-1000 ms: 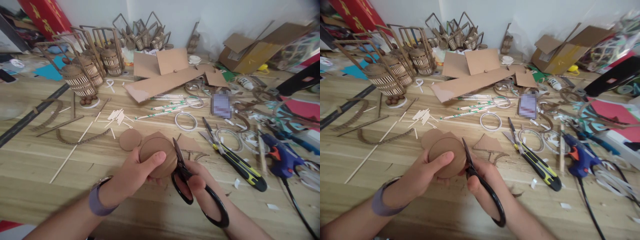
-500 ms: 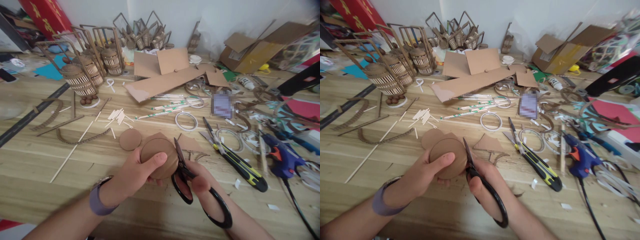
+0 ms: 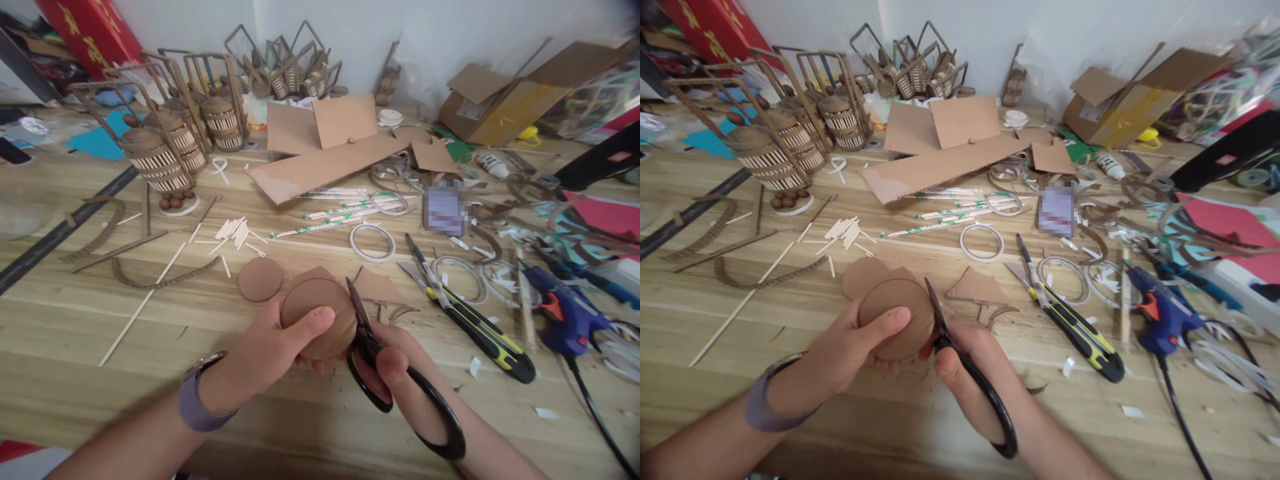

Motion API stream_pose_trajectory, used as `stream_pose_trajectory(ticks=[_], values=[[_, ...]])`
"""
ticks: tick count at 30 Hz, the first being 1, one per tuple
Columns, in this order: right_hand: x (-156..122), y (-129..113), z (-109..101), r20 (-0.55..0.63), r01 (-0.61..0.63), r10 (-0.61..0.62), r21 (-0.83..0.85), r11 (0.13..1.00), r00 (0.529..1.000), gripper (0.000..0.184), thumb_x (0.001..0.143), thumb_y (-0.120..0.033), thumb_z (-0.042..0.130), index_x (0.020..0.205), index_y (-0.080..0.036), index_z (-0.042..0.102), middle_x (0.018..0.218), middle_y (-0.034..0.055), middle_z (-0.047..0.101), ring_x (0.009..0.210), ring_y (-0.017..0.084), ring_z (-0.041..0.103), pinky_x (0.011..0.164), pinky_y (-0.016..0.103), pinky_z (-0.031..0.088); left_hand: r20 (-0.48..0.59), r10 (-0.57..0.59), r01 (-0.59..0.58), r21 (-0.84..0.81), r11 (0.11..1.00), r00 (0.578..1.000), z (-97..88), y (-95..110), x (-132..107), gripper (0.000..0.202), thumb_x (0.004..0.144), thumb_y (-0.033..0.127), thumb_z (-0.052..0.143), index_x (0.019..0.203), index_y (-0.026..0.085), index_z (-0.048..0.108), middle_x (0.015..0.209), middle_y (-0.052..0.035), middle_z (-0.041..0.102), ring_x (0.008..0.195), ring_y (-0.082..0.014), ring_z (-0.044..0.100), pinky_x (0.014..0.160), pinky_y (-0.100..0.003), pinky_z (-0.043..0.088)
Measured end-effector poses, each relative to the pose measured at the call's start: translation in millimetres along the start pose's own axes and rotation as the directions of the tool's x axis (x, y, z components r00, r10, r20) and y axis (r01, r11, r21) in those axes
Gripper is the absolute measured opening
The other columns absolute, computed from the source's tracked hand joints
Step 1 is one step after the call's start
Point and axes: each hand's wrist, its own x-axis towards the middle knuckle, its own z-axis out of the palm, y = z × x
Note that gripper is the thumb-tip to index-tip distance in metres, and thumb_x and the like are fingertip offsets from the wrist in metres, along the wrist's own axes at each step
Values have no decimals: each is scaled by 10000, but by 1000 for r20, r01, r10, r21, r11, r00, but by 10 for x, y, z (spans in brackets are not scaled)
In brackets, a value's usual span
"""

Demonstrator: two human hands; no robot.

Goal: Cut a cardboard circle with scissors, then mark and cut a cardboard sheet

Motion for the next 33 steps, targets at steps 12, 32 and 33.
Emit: stream_pose_trajectory(ticks=[12,32,33], values=[[-6,-8,2,15,-16,16,30,999,1000,780,814,-912,242,768,-198,550,471,-65,369,414,98,325,414,243,269,45,55,-55,1,998,997,1,10,-4,357,770,471,774,958,207,624,611,26,690,485,-127,585,436,-213,472],[-10,-30,15,1,-8,8,48,999,1000,759,810,-911,282,718,-197,519,493,-62,363,410,82,304,380,232,229,48,54,-52,-32,998,997,-3,4,3,435,750,449,789,1063,194,630,605,35,674,475,-123,575,411,-202,467],[-10,-27,16,-1,-10,10,51,999,1000,756,810,-911,283,712,-198,516,495,-61,364,412,82,303,379,232,227,43,53,-52,-25,998,998,-3,5,4,429,744,453,792,1045,193,632,608,32,675,475,-124,574,411,-204,469]])
